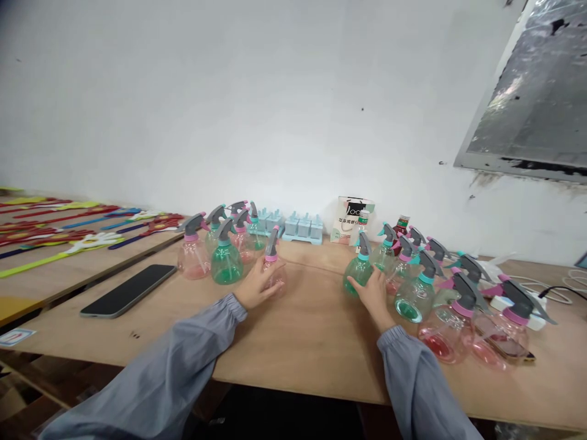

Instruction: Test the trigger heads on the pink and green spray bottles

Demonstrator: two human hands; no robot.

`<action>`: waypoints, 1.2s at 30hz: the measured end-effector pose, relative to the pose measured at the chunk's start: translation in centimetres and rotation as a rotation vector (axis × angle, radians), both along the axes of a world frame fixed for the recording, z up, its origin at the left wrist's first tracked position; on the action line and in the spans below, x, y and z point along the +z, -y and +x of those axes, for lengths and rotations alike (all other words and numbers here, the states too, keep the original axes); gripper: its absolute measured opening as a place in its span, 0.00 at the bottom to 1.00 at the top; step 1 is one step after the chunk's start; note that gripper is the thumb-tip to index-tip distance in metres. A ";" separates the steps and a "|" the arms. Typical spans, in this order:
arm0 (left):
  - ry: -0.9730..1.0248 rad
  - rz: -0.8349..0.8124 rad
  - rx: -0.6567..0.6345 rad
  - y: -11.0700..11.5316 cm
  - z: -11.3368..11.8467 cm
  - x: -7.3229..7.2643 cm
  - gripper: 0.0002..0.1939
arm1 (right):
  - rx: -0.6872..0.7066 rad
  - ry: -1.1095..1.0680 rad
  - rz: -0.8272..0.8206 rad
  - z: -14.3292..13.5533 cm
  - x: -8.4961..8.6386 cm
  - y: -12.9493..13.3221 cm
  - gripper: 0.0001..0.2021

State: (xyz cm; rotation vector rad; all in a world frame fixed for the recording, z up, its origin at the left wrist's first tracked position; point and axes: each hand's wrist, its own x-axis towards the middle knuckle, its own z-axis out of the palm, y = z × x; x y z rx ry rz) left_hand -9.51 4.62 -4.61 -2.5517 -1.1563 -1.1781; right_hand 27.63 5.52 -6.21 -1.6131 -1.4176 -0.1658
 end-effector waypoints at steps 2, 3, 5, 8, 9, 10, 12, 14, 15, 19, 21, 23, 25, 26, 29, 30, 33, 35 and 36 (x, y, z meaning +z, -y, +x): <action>0.000 -0.003 0.004 0.0 0.0 0.0 0.26 | -0.022 -0.013 -0.035 -0.2 0.5 -1.5 0.52; -0.001 -0.003 0.006 0.1 0.0 0.0 0.26 | -0.045 -0.025 -0.051 -0.5 0.8 -2.3 0.50; -0.004 0.006 0.003 0.1 0.0 0.1 0.26 | -0.094 -0.049 -0.071 -1.0 1.3 -3.7 0.47; -0.008 0.028 -0.005 0.2 0.0 0.3 0.25 | -0.160 -0.072 -0.094 -1.7 1.8 -5.3 0.46; -0.011 0.031 -0.007 0.2 -0.1 0.3 0.25 | -0.176 -0.078 -0.101 -1.8 1.9 -5.7 0.46; -0.016 0.031 -0.008 0.2 -0.1 0.3 0.25 | -0.188 -0.085 -0.106 -2.0 2.0 -6.0 0.46; -0.027 0.022 -0.012 0.3 -0.2 0.3 0.25 | -0.196 -0.103 -0.101 -2.1 2.0 -6.5 0.47; -0.033 0.013 -0.023 0.4 -0.2 0.4 0.26 | -0.212 -0.130 -0.066 -2.4 2.0 -6.6 0.48; -0.034 0.010 -0.030 0.5 -0.1 0.4 0.27 | -0.232 -0.149 -0.025 -2.6 1.9 -6.4 0.49; -0.055 -0.020 -0.076 1.3 0.9 0.3 0.28 | -0.116 -0.207 0.248 -4.6 1.9 -3.9 0.44; -0.078 -0.046 -0.105 1.8 1.8 0.1 0.29 | 0.171 -0.194 0.298 -6.7 2.3 -1.9 0.38; -0.103 -0.055 -0.139 2.4 2.7 0.0 0.29 | 0.483 -0.175 0.240 -9.4 2.8 0.1 0.34; -0.144 -0.038 -0.191 2.8 3.4 -0.2 0.29 | 0.709 -0.204 0.147 -12.2 3.4 1.6 0.35; -0.169 -0.024 -0.222 3.0 3.6 -0.2 0.30 | 0.769 -0.244 0.105 -13.4 3.7 2.1 0.37; -0.234 0.034 -0.304 3.4 3.7 -0.3 0.32 | 0.805 -0.392 0.034 -15.6 4.5 2.7 0.39; -0.249 0.065 -0.319 3.4 3.6 -0.3 0.33 | 0.808 -0.434 0.019 -15.8 4.7 2.6 0.38; -0.207 0.247 -0.311 3.3 2.5 0.1 0.31 | 0.811 -0.581 0.000 -15.1 5.1 2.4 0.35; -0.043 0.400 -0.207 2.9 1.1 0.8 0.26 | 0.777 -0.694 0.001 -14.1 5.2 2.4 0.32; 0.083 0.464 -0.108 2.5 0.1 1.4 0.24 | 0.761 -0.749 -0.002 -13.7 5.4 2.4 0.30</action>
